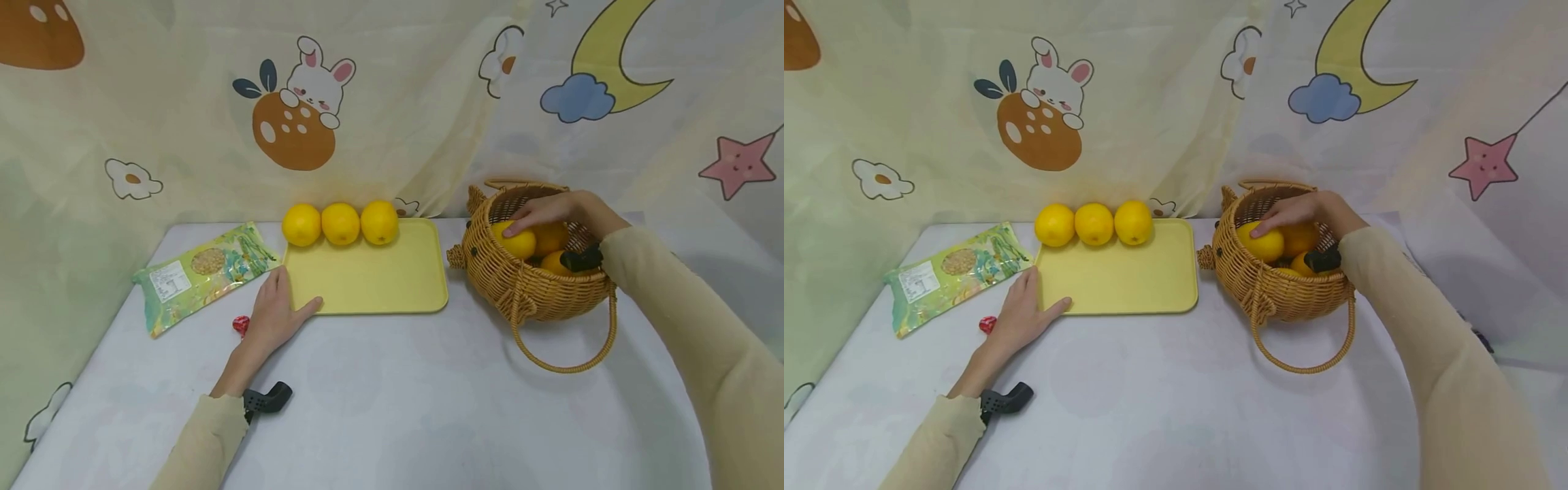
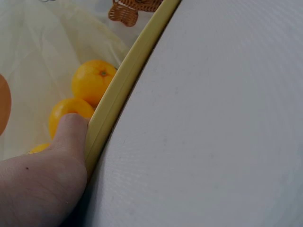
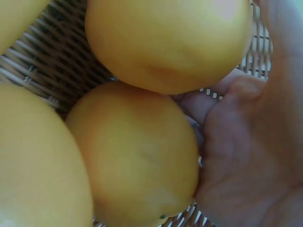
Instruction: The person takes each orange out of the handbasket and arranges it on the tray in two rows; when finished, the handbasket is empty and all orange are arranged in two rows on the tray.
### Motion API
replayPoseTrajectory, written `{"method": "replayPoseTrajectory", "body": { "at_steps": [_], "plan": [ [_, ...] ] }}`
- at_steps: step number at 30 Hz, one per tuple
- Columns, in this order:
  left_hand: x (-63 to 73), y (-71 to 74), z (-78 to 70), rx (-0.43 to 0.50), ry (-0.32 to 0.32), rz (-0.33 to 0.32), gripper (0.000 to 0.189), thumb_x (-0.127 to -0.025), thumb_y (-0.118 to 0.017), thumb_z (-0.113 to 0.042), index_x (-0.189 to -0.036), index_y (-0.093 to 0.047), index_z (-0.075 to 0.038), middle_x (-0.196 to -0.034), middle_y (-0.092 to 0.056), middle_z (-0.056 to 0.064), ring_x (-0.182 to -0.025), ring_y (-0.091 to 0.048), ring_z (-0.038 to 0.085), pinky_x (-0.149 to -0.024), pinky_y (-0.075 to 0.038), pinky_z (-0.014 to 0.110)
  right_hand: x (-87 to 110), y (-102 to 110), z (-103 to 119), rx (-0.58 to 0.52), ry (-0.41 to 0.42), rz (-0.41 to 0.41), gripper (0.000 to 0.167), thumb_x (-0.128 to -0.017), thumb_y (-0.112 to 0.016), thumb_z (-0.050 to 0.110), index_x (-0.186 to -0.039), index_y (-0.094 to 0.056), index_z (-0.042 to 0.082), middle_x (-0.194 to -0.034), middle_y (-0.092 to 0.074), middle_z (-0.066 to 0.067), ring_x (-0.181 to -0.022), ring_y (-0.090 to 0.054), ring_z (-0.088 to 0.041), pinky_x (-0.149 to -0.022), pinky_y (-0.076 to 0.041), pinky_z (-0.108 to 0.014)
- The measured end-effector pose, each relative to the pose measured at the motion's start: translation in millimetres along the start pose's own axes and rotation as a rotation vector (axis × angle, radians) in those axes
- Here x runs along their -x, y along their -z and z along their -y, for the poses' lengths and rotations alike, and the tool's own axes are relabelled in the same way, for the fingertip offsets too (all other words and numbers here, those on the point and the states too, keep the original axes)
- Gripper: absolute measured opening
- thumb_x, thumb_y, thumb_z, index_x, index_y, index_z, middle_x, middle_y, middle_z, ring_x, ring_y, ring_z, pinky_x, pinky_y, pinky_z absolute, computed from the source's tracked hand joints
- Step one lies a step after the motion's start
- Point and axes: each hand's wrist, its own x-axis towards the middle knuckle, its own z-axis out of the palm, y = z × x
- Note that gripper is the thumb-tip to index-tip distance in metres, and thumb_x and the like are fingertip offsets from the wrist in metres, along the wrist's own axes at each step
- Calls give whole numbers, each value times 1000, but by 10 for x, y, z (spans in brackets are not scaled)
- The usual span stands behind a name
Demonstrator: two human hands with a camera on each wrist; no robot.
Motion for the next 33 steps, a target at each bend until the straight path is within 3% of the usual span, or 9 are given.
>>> {"method": "replayPoseTrajectory", "body": {
  "at_steps": [3,11,14,20,25,30,33],
  "plan": [
    [-8,-16,-8,8,-7,-11,97,-88,-63,-48,-148,-14,11,-149,-24,30,-131,-30,44,-113,-24,56,30,10,0,5,-16,-44,80,-92,-52,58,-144,-41,-2,-144,-46,-24,-131,-46,-40,-105,-39,-58],
    [-29,5,-12,-7,-24,-20,97,-88,-64,-47,-148,-15,11,-148,-25,30,-130,-31,44,-113,-25,56,207,82,111,-2,35,-58,74,-92,-54,53,-146,-40,4,-143,-49,-17,-129,-48,-33,-106,-40,-56],
    [-22,11,-4,-2,-4,-9,98,-89,-63,-49,-149,-12,10,-152,-22,30,-134,-29,45,-115,-23,56,296,152,130,-43,39,-37,74,-94,-52,51,-148,-35,4,-144,-46,-17,-128,-48,-32,-105,-42,-54],
    [-1,16,-9,8,17,26,101,-89,-61,-50,-151,-9,9,-156,-15,30,-140,-22,45,-118,-19,57,435,238,16,-185,60,27,64,-98,-49,42,-145,-34,1,-129,-53,-15,-112,-57,-23,-95,-53,-40],
    [-10,20,-3,-1,11,20,101,-89,-61,-51,-151,-8,10,-156,-15,30,-141,-21,46,-118,-18,57,546,302,-44,-356,132,2,57,-100,-46,32,-146,-31,2,-124,-54,-11,-111,-59,-22,-95,-53,-38],
    [-17,23,15,-2,3,14,101,-89,-61,-51,-150,-9,10,-155,-17,30,-139,-23,45,-117,-18,57,588,362,40,-413,219,-73,43,-100,-44,33,-140,-40,18,-119,-58,-2,-108,-58,-19,-94,-53,-34],
    [-10,23,17,1,5,15,101,-89,-61,-50,-150,-8,10,-155,-16,30,-139,-23,45,-117,-18,57,562,392,173,-450,289,-83,34,-101,-44,30,-133,-46,20,-114,-60,0,-102,-59,-16,-92,-53,-32]
  ]
}}
